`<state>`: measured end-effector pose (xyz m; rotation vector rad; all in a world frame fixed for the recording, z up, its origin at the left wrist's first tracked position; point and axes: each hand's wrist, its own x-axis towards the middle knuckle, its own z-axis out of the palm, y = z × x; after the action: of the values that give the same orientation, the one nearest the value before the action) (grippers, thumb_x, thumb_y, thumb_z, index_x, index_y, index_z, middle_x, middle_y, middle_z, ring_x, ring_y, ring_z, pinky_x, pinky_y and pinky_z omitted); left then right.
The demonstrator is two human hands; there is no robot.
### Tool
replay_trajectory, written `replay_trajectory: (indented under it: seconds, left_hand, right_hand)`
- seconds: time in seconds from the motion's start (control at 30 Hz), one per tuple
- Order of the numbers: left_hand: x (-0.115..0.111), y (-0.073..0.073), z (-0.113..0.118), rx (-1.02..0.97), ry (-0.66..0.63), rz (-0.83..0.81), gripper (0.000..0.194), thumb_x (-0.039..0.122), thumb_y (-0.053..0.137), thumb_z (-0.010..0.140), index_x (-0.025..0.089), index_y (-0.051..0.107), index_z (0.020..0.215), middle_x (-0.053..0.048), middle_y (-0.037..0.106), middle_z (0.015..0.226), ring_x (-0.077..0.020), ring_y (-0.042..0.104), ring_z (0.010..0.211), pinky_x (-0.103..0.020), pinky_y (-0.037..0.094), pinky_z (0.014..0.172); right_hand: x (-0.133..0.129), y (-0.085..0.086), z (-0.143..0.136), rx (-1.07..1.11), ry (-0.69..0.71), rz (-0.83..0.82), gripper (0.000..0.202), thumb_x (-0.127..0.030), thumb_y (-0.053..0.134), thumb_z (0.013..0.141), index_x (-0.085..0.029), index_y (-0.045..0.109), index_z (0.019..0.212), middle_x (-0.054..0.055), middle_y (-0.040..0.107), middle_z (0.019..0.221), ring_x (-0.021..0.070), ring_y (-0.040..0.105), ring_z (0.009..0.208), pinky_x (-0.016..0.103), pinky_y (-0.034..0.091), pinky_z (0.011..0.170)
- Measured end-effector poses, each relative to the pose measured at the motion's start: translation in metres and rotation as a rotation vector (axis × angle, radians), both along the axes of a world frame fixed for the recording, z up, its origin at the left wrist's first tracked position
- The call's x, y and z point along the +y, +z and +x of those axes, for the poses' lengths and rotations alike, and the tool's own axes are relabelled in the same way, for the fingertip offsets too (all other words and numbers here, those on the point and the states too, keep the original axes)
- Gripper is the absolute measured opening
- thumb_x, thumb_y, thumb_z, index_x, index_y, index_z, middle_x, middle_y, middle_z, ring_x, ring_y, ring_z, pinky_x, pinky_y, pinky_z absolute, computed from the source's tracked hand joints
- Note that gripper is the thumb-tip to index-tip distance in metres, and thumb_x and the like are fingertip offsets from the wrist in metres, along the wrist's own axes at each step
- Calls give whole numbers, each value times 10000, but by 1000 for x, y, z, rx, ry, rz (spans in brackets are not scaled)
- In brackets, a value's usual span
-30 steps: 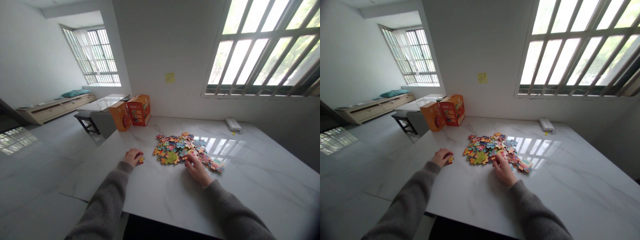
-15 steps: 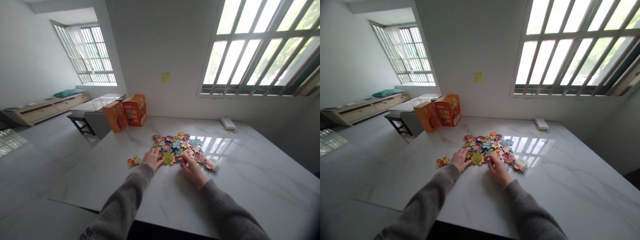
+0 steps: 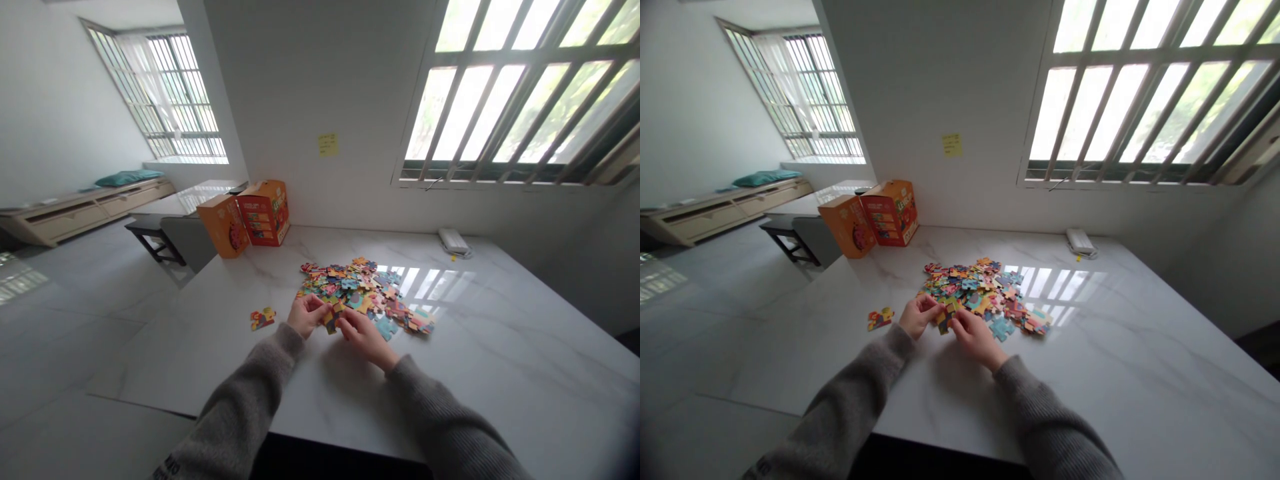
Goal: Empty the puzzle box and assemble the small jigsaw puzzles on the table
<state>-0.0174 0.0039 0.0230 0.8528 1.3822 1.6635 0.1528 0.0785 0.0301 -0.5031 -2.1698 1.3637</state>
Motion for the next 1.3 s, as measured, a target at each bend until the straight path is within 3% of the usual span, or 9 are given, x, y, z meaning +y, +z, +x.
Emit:
replay_trajectory:
  seconds: [0.2, 0.33, 0.5, 0.67, 0.83, 0.93, 1.03, 1.17, 1.3]
  left_hand:
    - [-4, 2, -5, -3, -25, 60, 514, 580, 717, 733, 157, 536, 960, 16, 646, 597, -139, 589, 412, -264, 491, 436]
    - [-8, 3, 0, 53, -215, 124, 634, 505, 720, 773, 159, 489, 1252, 15, 635, 736, -119, 614, 516, -253, 504, 508]
    - [-8, -3, 8, 95, -306, 90, 509, 423, 804, 708, 147, 544, 1047, -22, 662, 808, -91, 591, 543, -246, 495, 553]
    - [-11, 0, -18, 71, -63, 53, 544, 486, 841, 601, 170, 508, 892, -14, 676, 754, -127, 644, 630, -250, 522, 614]
    - [-47, -2, -91, 216, 343, -97, 626, 555, 815, 560, 160, 583, 986, -15, 675, 728, -132, 613, 556, -255, 498, 541]
    - [-77, -13, -130, 310, 522, -210, 566, 558, 809, 537, 164, 573, 868, -29, 671, 693, -180, 641, 616, -295, 514, 586]
    - [-100, -20, -148, 587, 584, -439, 409, 510, 764, 619, 180, 599, 795, -39, 673, 718, -217, 648, 727, -352, 514, 714]
    - [-106, -15, -141, 1075, 568, -729, 244, 424, 686, 741, 204, 681, 849, -91, 683, 935, -315, 595, 990, -460, 440, 865]
    - [-81, -3, -115, 1303, 426, -620, 207, 296, 616, 808, 218, 666, 992, -95, 657, 1114, -294, 538, 1105, -426, 410, 933]
  right_hand:
    - [10, -2, 5, 53, -65, -226, 417, -560, 503, 922, -218, 461, 688, -38, 491, 562, 118, 418, 527, 254, 334, 543]
    - [10, -1, 8, 30, -26, -247, 420, -566, 535, 905, -206, 485, 695, -39, 500, 568, 109, 415, 523, 245, 310, 529]
    - [8, -4, 6, -11, 16, -166, 396, -535, 525, 922, -193, 532, 723, -38, 490, 591, 105, 408, 526, 242, 305, 517]
    - [7, -2, 7, 1, -41, -82, 338, -495, 469, 953, -198, 543, 809, -40, 479, 611, 121, 436, 567, 247, 354, 558]
    - [9, -6, 8, 9, -27, -73, 287, -452, 465, 958, -192, 582, 990, -40, 478, 642, 129, 461, 590, 250, 377, 568]
    - [10, -12, 8, 13, -24, -51, 287, -437, 457, 963, -194, 588, 1040, -29, 502, 667, 133, 484, 615, 252, 394, 587]
    - [11, -15, 7, 16, -17, -54, 305, -441, 455, 965, -193, 582, 1089, -24, 510, 683, 134, 491, 623, 253, 407, 593]
    - [11, -15, 6, 23, -14, -71, 340, -463, 466, 961, -193, 562, 1143, -30, 495, 687, 132, 486, 617, 251, 404, 585]
    - [11, -14, 6, 20, -14, -72, 346, -470, 449, 970, -195, 557, 1150, -29, 497, 687, 133, 483, 619, 254, 402, 587]
